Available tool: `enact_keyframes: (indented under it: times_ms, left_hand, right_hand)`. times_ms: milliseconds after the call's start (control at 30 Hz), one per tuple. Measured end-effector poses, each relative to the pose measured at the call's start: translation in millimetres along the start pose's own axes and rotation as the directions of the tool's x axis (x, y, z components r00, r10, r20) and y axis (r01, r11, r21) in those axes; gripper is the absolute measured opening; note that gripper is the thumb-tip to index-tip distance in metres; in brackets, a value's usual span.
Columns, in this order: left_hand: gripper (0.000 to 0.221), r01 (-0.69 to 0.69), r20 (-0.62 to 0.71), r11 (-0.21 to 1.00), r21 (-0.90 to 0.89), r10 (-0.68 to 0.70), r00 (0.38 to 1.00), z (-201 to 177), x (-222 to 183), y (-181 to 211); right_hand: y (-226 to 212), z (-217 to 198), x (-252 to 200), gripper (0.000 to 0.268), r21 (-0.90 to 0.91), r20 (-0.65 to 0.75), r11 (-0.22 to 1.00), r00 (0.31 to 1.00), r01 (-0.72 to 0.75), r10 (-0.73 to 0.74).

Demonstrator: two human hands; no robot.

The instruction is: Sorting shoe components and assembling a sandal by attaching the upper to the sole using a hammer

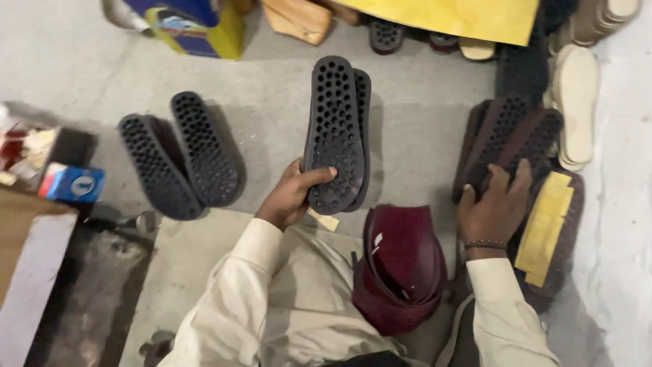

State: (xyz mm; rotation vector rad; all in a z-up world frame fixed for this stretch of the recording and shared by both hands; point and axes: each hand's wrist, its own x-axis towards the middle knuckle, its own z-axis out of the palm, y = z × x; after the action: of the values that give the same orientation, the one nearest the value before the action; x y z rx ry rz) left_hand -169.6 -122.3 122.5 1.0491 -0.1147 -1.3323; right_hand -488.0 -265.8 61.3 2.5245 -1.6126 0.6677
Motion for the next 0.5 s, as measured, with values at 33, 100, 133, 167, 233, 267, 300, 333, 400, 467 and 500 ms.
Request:
enact_keyframes:
  times_ms: [33,100,133,167,233,267,300,333,400,467,500]
  left_hand:
    - [0.037,-0.02,-0.028,1.0,-0.004,0.02,0.999,-10.8,-15.4,3.8]
    - [0.046,-0.074,-0.124,0.996,-0.049,0.067,0.99,-27.7,-42.9,2.8]
    - [0.046,-0.085,-0.145,0.995,-0.06,0.076,0.987,-33.0,-52.0,0.4]
    - [0.046,-0.11,-0.18,0.989,-0.097,0.091,0.98,-37.8,-60.6,-1.9]
    - [0.047,-0.145,-0.22,0.98,-0.137,0.112,0.969,-44.6,-72.3,-2.1]
    - [0.047,-0.179,-0.23,0.973,-0.146,0.143,0.963,-45.4,-76.3,-0.1]
    - [0.048,-0.214,-0.24,0.965,-0.154,0.173,0.955,-45.8,-79.9,2.3]
    - [0.048,-0.225,-0.246,0.962,-0.157,0.182,0.952,-51.5,-83.6,4.3]
    - [0.052,-0.23,-0.275,0.966,-0.115,0.191,0.942,-62.7,-90.7,6.5]
    - [0.052,-0.239,-0.279,0.963,-0.126,0.197,0.94,-61.3,-101.0,17.0]
    - [0.052,-0.244,-0.277,0.961,-0.134,0.2,0.94,-60.1,-105.1,21.9]
  right_hand:
    - [-20.1,-0.5,3.7,0.061,0.024,0.006,0.999,1.0,0.024,-0.024]
    - [-52.0,-6.6,5.9,0.052,0.039,-0.007,0.999,1.0,0.023,-0.023]
    - [-86.2,-12.0,2.4,0.052,0.049,0.002,0.998,0.999,0.044,-0.044]
    - [-120.1,-17.7,-1.8,0.04,0.346,-0.004,0.931,0.993,0.114,-0.12]
    - [-182.9,-36.1,-11.9,0.028,0.614,-0.03,0.77,0.98,0.175,-0.198]
    - [-211.0,-49.5,-16.3,0.035,0.757,0.148,0.653,0.977,-0.011,-0.156]
    - [-238.8,-63.1,-20.8,0.042,0.834,0.329,0.509,0.932,-0.213,-0.149]
    - [-250.0,-71.9,-18.4,0.042,0.837,0.326,0.506,0.932,-0.205,-0.161]
    - [-270.9,-89.2,-15.0,0.068,0.818,0.399,0.512,0.9,-0.264,-0.173]
    - [-278.9,-89.6,-13.8,0.066,0.806,0.444,0.509,0.878,-0.302,-0.18]
    - [-282.3,-89.4,-12.6,0.064,0.791,0.485,0.508,0.856,-0.341,-0.18]
